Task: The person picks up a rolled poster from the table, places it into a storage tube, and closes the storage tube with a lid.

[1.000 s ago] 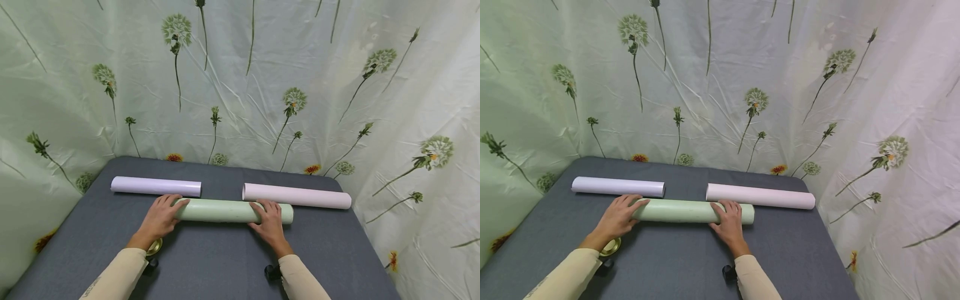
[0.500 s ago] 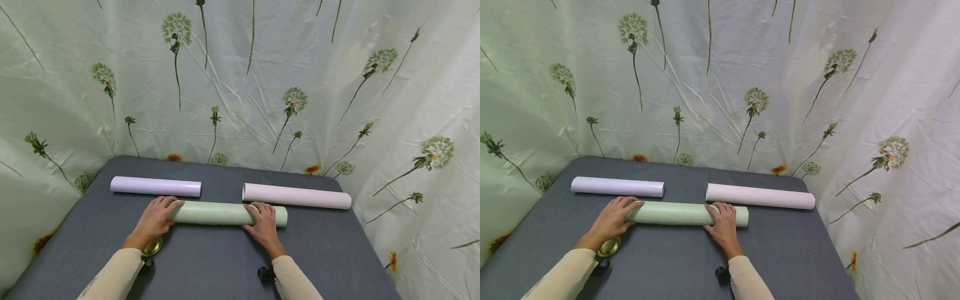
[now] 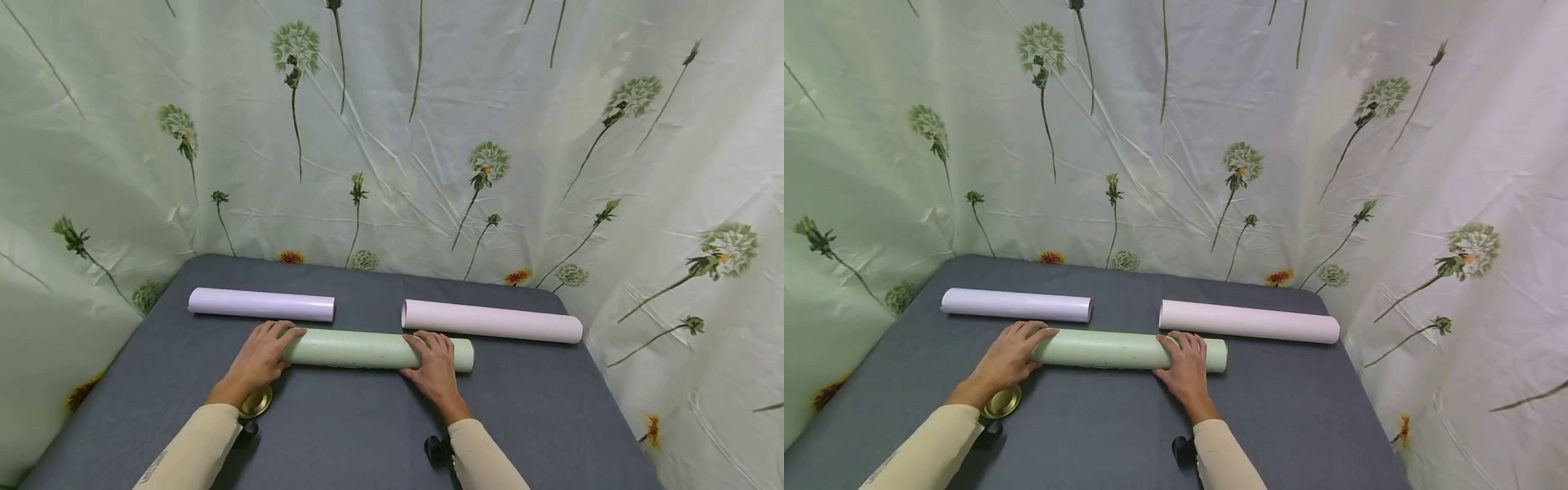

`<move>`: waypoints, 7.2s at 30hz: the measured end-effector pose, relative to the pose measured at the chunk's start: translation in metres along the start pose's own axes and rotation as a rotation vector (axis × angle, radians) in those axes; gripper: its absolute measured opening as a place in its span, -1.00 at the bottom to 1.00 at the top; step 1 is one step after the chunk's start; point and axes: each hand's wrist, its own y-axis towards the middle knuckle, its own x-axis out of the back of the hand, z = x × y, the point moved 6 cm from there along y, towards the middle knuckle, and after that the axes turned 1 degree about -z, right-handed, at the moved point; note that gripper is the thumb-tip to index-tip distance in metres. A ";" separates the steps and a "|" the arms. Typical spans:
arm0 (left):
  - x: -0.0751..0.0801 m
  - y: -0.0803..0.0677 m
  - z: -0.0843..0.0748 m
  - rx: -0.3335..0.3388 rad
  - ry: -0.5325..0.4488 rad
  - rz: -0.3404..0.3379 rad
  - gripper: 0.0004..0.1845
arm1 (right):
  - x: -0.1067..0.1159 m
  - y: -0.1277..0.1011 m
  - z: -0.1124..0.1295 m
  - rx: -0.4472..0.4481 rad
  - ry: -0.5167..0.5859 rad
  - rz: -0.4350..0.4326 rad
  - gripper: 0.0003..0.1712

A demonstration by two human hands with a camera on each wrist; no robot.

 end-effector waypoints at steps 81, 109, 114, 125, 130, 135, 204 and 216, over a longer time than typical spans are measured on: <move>0.008 0.027 0.148 0.294 -0.195 0.116 -0.28 | 0.059 0.014 -0.227 -0.418 0.030 0.361 -0.13; 0.000 0.022 0.135 0.267 -0.039 0.044 -0.43 | 0.049 0.008 -0.232 -0.458 -0.018 0.336 -0.22; 0.000 0.021 0.135 0.283 -0.045 0.059 -0.47 | 0.049 0.009 -0.232 -0.457 -0.004 0.335 -0.22; -0.004 0.021 0.138 0.380 -0.056 0.172 -0.50 | 0.050 0.012 -0.229 -0.461 0.010 0.344 -0.19; -0.002 0.023 0.137 0.386 -0.061 0.187 -0.51 | 0.050 0.011 -0.230 -0.457 0.007 0.343 -0.17; -0.002 0.024 0.136 0.383 -0.058 0.178 -0.52 | 0.049 0.010 -0.231 -0.466 0.014 0.344 -0.17; 0.059 0.052 0.109 0.180 -0.016 -0.008 -0.48 | 0.056 0.010 -0.218 -0.305 0.027 0.166 -0.23; 0.058 0.048 0.112 0.196 -0.012 -0.008 -0.50 | 0.077 0.021 -0.209 -0.269 0.050 0.112 -0.23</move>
